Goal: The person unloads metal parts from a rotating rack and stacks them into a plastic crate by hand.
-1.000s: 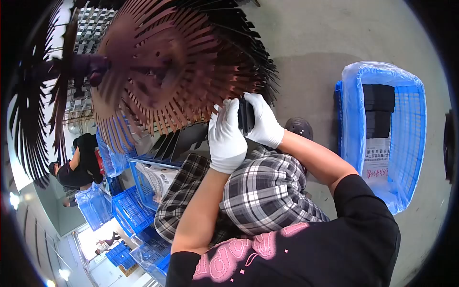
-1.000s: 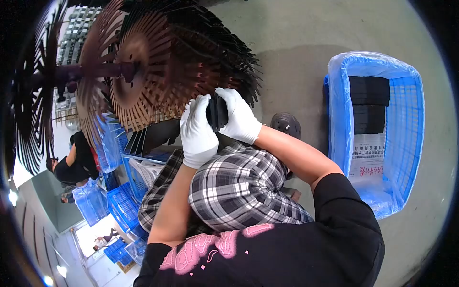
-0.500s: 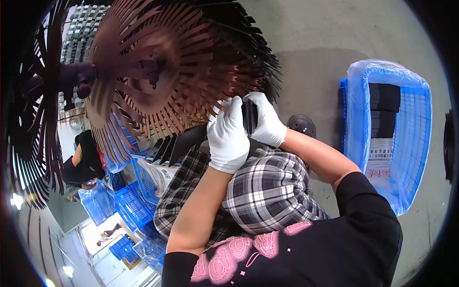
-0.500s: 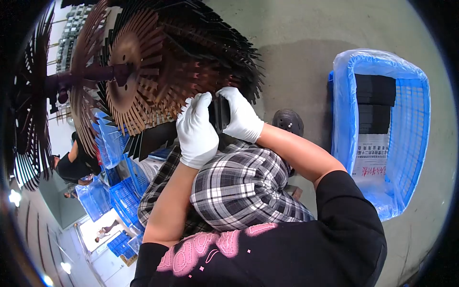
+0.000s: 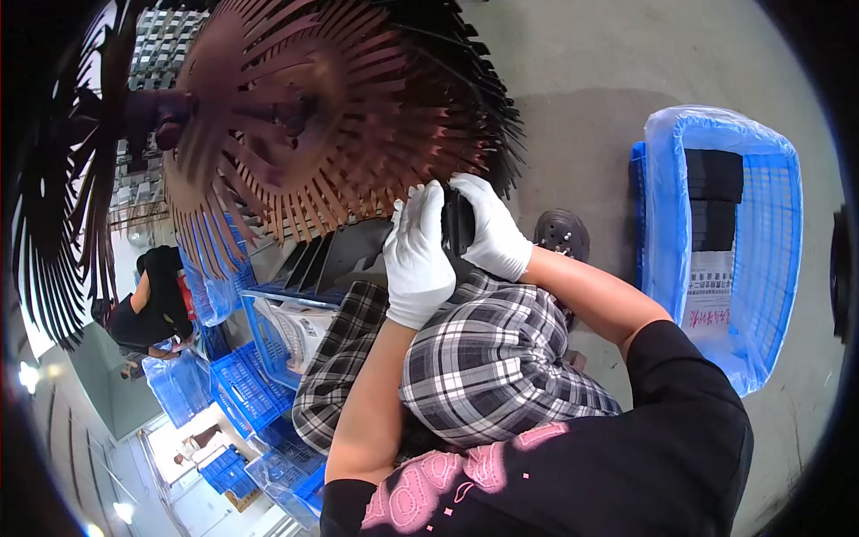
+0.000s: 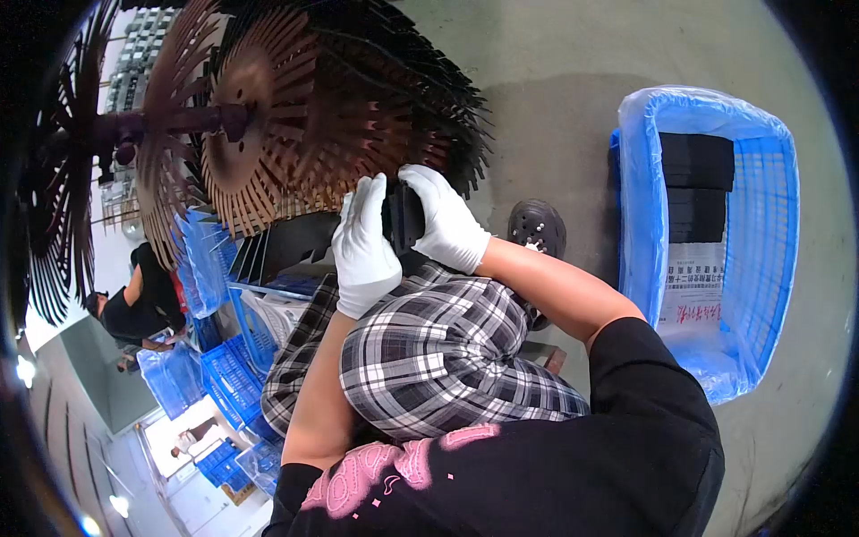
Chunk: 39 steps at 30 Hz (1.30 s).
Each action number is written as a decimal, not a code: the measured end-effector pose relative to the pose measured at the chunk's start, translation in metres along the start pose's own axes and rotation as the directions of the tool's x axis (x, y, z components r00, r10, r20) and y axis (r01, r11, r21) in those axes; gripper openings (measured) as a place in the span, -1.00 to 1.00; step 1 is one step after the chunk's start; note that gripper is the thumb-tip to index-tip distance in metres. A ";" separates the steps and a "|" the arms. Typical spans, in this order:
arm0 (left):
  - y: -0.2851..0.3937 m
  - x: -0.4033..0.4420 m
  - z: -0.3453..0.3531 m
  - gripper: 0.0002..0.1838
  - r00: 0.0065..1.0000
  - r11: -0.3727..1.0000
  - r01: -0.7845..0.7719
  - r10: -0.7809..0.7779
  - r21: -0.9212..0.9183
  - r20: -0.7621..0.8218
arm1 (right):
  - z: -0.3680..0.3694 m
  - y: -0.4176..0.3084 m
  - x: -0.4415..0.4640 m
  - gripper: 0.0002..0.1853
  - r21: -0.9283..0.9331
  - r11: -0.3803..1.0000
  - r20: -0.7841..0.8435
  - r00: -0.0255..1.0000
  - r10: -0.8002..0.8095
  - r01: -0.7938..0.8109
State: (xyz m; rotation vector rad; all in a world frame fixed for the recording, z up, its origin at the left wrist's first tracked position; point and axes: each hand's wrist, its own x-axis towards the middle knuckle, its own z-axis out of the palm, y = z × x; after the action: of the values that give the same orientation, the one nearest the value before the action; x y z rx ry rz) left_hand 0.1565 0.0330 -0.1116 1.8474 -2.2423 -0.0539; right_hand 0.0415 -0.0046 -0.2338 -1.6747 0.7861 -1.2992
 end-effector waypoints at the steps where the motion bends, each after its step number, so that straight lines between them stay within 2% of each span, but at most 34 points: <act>1: -0.001 -0.001 0.000 -0.30 1.000 1.000 -0.003 0.003 0.000 0.006 | 0.001 -0.001 0.001 -0.16 -0.019 1.000 0.004 1.000 0.013 -0.012; 5: -0.003 0.000 0.004 -0.30 0.999 1.000 -0.018 0.019 -0.012 0.031 | 0.001 -0.003 0.002 -0.15 -0.086 0.994 0.010 0.998 0.063 -0.062; 9: 0.000 0.002 0.001 -0.28 0.981 0.992 0.129 -0.127 -0.003 0.146 | 0.004 -0.004 0.008 -0.15 -0.041 0.995 0.010 0.996 0.094 -0.094; 14: 0.000 0.002 0.005 -0.26 0.981 0.991 0.136 -0.135 0.004 0.140 | 0.010 0.011 0.000 -0.17 0.068 0.973 0.008 0.975 0.222 -0.222; 15: -0.001 0.001 0.006 -0.26 0.981 0.991 0.134 -0.133 0.004 0.139 | 0.008 0.012 -0.001 -0.17 0.067 0.973 0.006 0.975 0.220 -0.220; 19: -0.009 -0.006 0.011 -0.25 0.999 0.982 0.040 -0.046 -0.183 -0.027 | 0.004 0.013 -0.008 -0.16 0.005 1.000 -0.068 0.998 0.016 -0.016; 20: -0.010 -0.007 0.011 -0.25 0.999 0.982 0.039 -0.044 -0.183 -0.027 | 0.004 0.011 -0.008 -0.16 0.005 1.000 -0.069 0.997 0.015 -0.015; 24: -0.008 -0.020 0.007 -0.26 0.978 0.932 0.167 -0.198 -0.323 -0.064 | 0.000 -0.001 -0.011 -0.14 -0.090 0.996 -0.026 1.000 0.000 -0.002; 29: -0.019 -0.022 0.003 -0.26 0.998 0.987 0.069 -0.067 -0.148 0.014 | 0.020 -0.003 -0.009 -0.13 -0.151 0.988 -0.032 0.999 -0.033 0.028; 35: -0.015 -0.015 -0.004 -0.24 0.991 0.993 0.092 -0.085 -0.068 0.099 | 0.022 -0.012 -0.002 -0.17 -0.223 0.975 -0.058 0.998 -0.029 0.015; 39: -0.005 -0.009 -0.013 -0.23 0.911 0.954 0.300 -0.292 0.017 0.292 | 0.024 -0.008 -0.001 -0.23 -0.131 0.989 -0.050 0.997 0.063 -0.069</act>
State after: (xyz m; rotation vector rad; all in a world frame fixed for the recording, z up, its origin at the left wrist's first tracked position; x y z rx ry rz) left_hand 0.1652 0.0422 -0.1014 2.2778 -2.0949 -0.4361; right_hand 0.0646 0.0055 -0.2296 -1.7132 0.9657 -1.2664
